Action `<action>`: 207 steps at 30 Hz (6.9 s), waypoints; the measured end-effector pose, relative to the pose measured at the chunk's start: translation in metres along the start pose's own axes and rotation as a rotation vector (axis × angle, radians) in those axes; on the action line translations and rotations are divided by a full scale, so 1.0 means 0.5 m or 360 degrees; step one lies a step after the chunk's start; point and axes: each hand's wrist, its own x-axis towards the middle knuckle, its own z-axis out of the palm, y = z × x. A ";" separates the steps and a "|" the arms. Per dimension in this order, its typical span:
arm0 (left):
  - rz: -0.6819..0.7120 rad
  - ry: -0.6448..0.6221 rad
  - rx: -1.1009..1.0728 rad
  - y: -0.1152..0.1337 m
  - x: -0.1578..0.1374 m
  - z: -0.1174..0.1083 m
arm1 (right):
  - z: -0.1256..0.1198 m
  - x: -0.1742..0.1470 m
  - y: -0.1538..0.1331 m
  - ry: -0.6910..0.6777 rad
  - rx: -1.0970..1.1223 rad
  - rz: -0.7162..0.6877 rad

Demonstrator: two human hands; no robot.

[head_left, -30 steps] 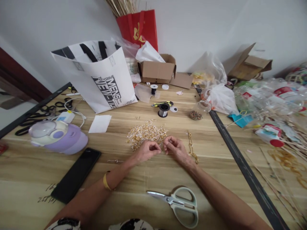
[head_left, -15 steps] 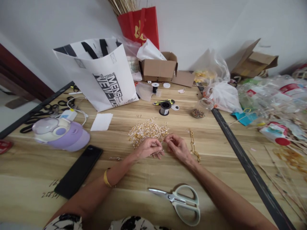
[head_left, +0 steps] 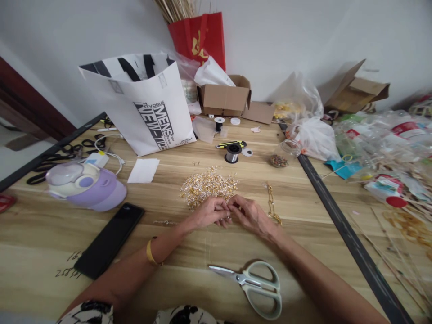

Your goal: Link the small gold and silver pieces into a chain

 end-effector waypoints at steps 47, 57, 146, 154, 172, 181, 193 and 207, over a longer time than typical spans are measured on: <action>0.0171 0.0072 -0.0120 -0.006 0.007 -0.004 | -0.039 0.010 -0.010 -0.0148 0.0021 -0.0059; 0.0133 0.0097 -0.0138 -0.011 0.011 -0.004 | -0.020 0.007 -0.003 -0.0047 -0.0085 -0.0020; 0.0901 0.0509 0.1188 -0.007 -0.006 0.023 | -0.032 0.000 -0.019 -0.0306 -0.0398 0.0308; 0.1015 0.0415 0.1242 -0.001 -0.011 0.026 | -0.041 0.002 -0.005 -0.0417 -0.0224 0.0297; 0.0439 0.0428 0.0318 -0.031 0.021 0.003 | -0.035 0.007 -0.007 -0.0261 -0.0106 0.0298; 0.0436 0.0360 0.0228 -0.029 0.022 0.001 | -0.038 0.008 0.004 -0.0307 0.0029 0.0345; 0.0510 0.0356 0.0225 -0.023 0.020 0.008 | -0.030 0.012 0.033 -0.0453 0.0886 0.0604; 0.0604 0.0526 0.0747 -0.004 0.006 0.009 | -0.028 0.014 0.033 -0.0417 0.0827 0.0633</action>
